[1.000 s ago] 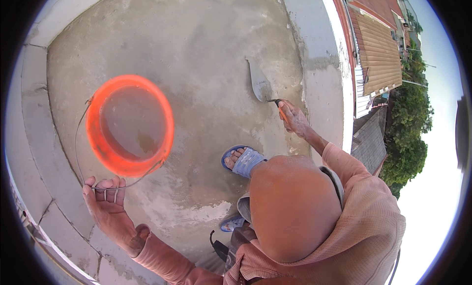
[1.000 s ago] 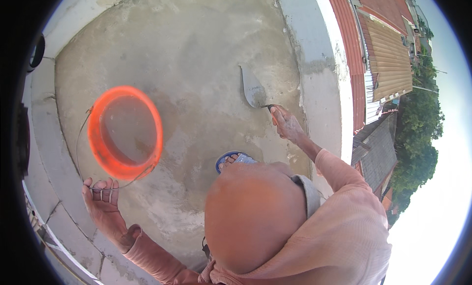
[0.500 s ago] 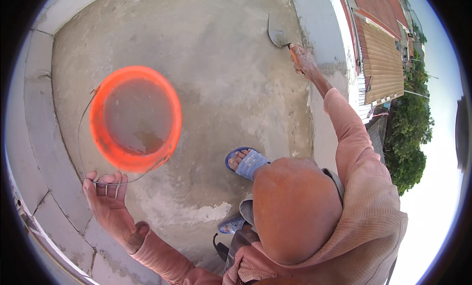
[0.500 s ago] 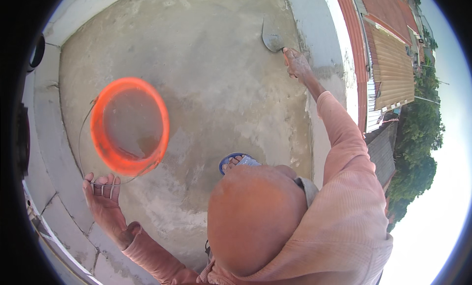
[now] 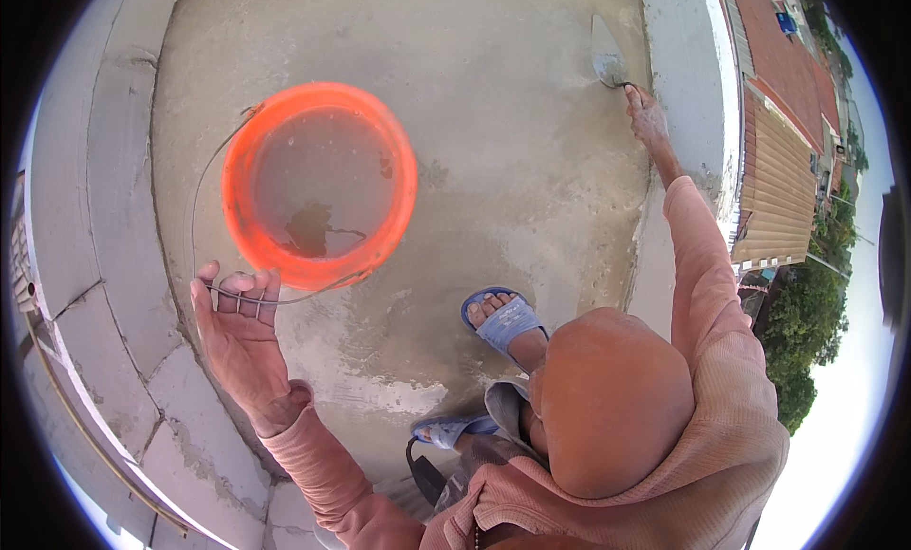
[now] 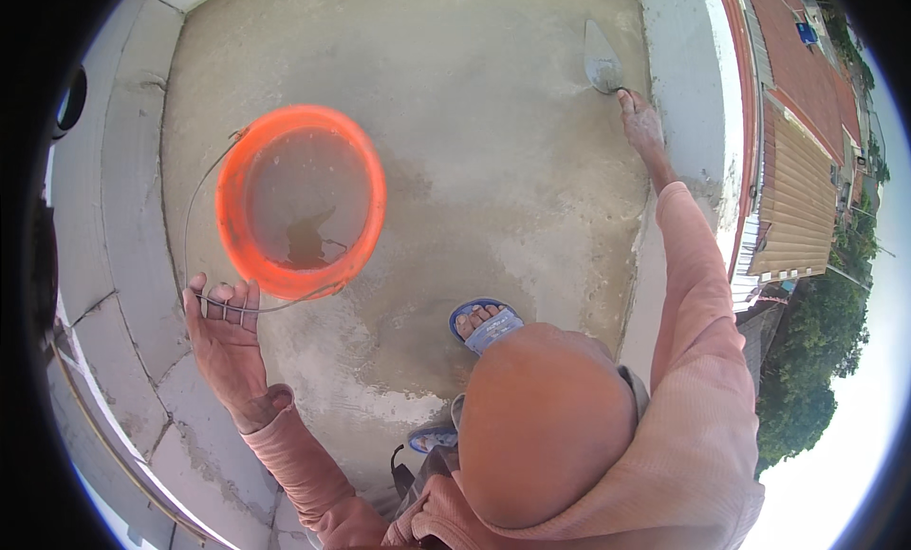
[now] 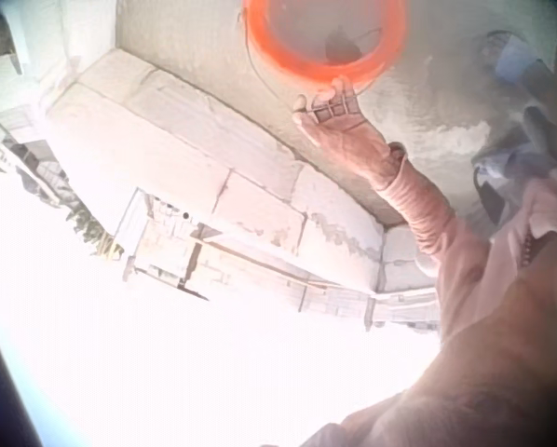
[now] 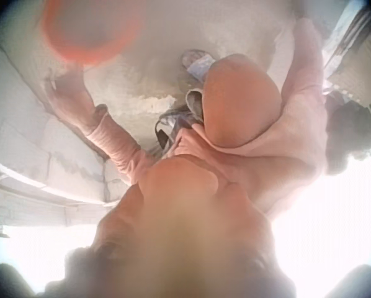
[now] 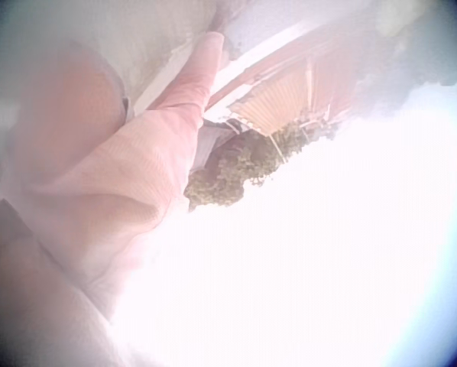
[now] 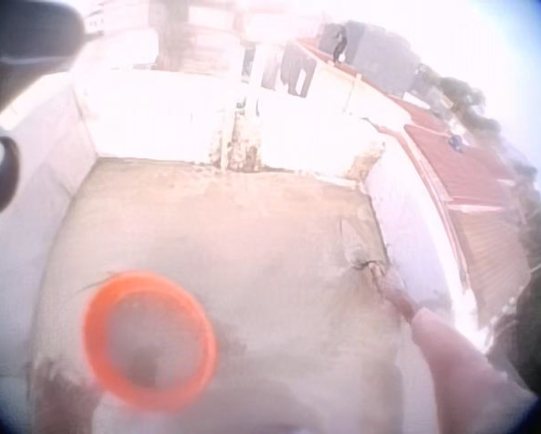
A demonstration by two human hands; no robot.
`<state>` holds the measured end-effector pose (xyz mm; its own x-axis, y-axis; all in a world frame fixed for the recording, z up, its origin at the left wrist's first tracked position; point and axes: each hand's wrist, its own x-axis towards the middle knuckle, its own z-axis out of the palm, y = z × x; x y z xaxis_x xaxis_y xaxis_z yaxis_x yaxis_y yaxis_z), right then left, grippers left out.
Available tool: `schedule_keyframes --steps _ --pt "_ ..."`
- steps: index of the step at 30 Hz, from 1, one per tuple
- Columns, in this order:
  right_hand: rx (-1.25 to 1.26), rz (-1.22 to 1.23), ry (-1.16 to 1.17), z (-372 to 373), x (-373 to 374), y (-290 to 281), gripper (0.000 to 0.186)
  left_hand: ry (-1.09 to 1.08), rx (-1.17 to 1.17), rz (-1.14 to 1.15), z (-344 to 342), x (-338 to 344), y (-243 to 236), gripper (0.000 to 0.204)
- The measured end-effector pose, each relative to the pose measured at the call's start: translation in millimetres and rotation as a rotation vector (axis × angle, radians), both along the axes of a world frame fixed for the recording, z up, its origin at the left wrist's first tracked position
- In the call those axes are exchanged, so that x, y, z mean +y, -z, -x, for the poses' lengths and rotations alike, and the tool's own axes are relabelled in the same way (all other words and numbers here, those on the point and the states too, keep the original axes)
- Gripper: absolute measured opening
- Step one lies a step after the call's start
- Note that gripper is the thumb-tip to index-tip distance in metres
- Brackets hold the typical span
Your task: The person applies cement to a flat roof surface using a trowel. They scoop cement from a bucket, spread it across the concrete, and smooth it with the tool while occasionally dipping it in water.
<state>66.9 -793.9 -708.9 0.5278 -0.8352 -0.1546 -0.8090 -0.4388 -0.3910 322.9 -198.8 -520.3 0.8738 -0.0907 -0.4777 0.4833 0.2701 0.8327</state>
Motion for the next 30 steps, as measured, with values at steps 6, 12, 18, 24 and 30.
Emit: schedule_keyframes --steps 6,12,18,24,30 --pt "0.013 -0.12 -0.053 -100.9 60.5 -2.0 0.05 0.019 -0.082 0.095 6.4 -29.4 -23.6 0.028" --pt "-0.008 -0.092 -0.424 -280.5 112.0 24.4 0.051 -0.105 -0.071 -0.088 43.0 -8.1 -70.8 0.033" --pt "-0.146 0.013 -0.929 -384.3 199.2 26.4 0.055 -0.11 -0.061 -0.39 102.5 80.2 -137.2 0.037" --pt "0.059 -0.142 -1.29 -385.6 337.1 -2.5 0.058 -0.577 -0.001 -0.268 183.9 159.1 -173.5 0.036" --pt "0.181 -0.35 -1.401 -358.1 420.3 -41.2 0.053 -0.822 -0.076 -0.322 263.4 216.7 -196.2 0.037"
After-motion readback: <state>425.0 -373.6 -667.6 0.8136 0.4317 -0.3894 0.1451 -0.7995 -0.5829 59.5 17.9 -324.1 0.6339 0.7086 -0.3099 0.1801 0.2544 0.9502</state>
